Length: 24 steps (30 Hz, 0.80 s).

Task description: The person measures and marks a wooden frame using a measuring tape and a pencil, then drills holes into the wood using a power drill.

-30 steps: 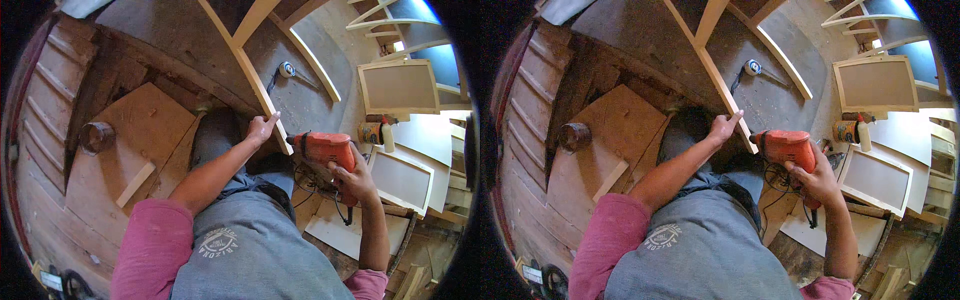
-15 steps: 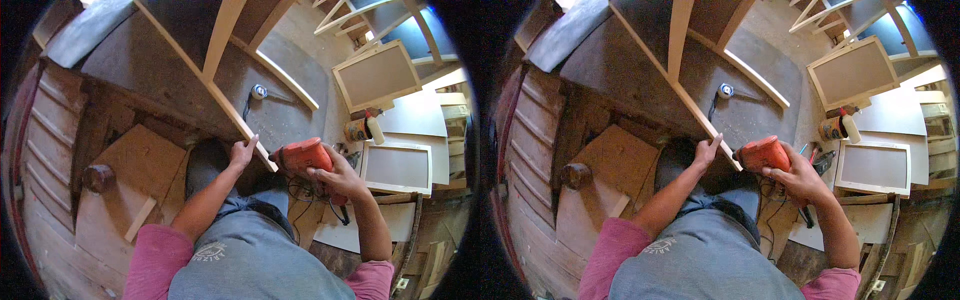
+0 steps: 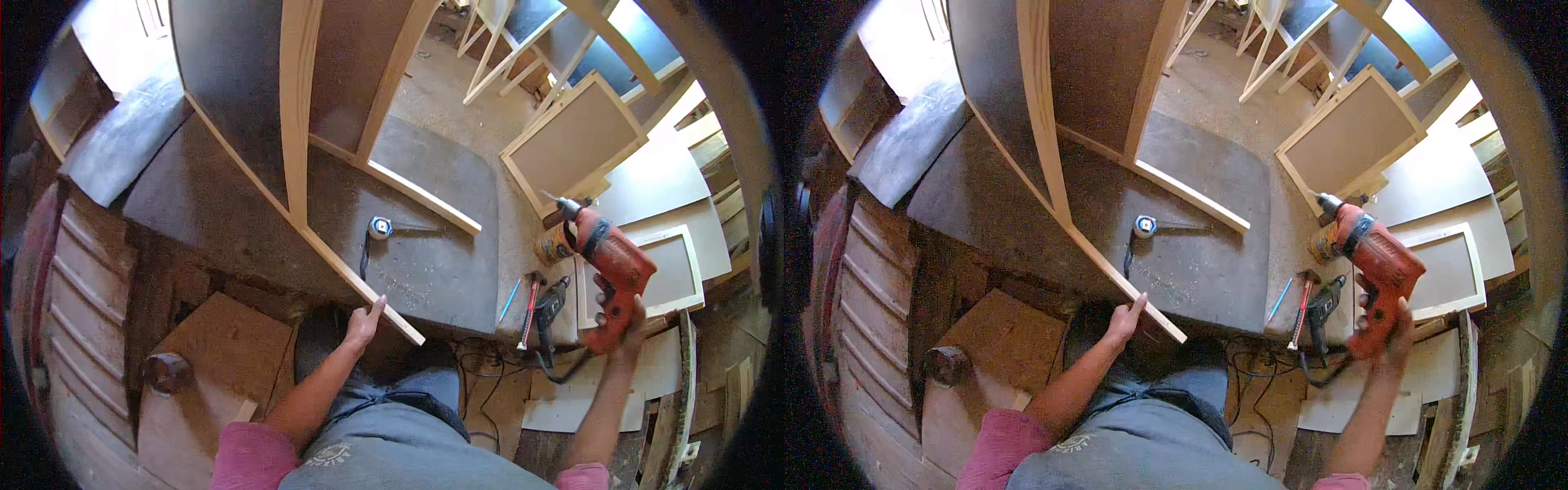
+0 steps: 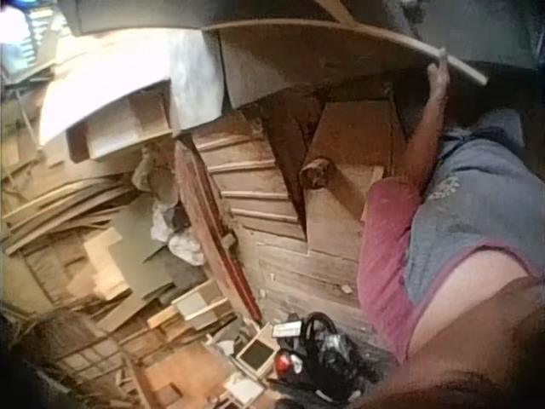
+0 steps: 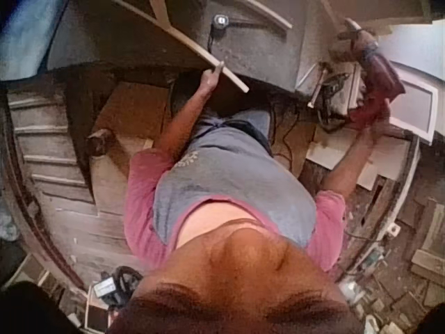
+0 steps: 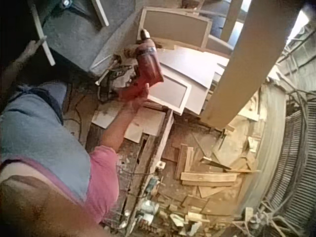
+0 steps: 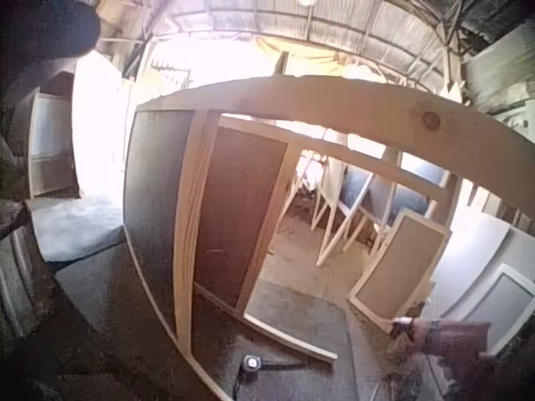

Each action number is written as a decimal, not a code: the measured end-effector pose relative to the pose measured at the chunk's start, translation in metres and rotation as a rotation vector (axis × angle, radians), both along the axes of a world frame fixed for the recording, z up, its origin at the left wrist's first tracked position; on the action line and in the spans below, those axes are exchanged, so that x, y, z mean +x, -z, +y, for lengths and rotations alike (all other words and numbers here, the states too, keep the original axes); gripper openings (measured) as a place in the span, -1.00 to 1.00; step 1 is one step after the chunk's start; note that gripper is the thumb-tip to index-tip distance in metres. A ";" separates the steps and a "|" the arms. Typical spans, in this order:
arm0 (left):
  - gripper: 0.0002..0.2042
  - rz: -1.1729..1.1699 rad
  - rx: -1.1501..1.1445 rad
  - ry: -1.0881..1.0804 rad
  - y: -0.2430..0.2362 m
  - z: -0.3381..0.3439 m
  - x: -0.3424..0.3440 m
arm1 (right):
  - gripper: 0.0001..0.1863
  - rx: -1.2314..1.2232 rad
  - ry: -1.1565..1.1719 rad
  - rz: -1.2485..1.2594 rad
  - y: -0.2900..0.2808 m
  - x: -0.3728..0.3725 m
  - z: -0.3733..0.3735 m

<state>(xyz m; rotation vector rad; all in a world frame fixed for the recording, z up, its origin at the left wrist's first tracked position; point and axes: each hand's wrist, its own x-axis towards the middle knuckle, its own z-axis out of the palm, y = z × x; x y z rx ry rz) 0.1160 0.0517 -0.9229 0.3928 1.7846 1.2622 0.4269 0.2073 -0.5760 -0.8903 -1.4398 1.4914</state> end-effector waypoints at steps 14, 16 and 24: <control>-0.28 0.020 -0.040 0.134 -0.010 -0.007 -0.015 | -0.06 0.744 -0.148 -1.236 0.198 -0.093 0.218; -0.27 0.068 -0.073 0.167 0.002 -0.008 -0.015 | 0.00 0.741 -0.119 -1.445 0.203 -0.107 0.221; -0.16 0.020 -0.146 0.155 -0.022 -0.008 -0.021 | 0.16 0.809 -0.199 -1.325 0.256 -0.099 0.281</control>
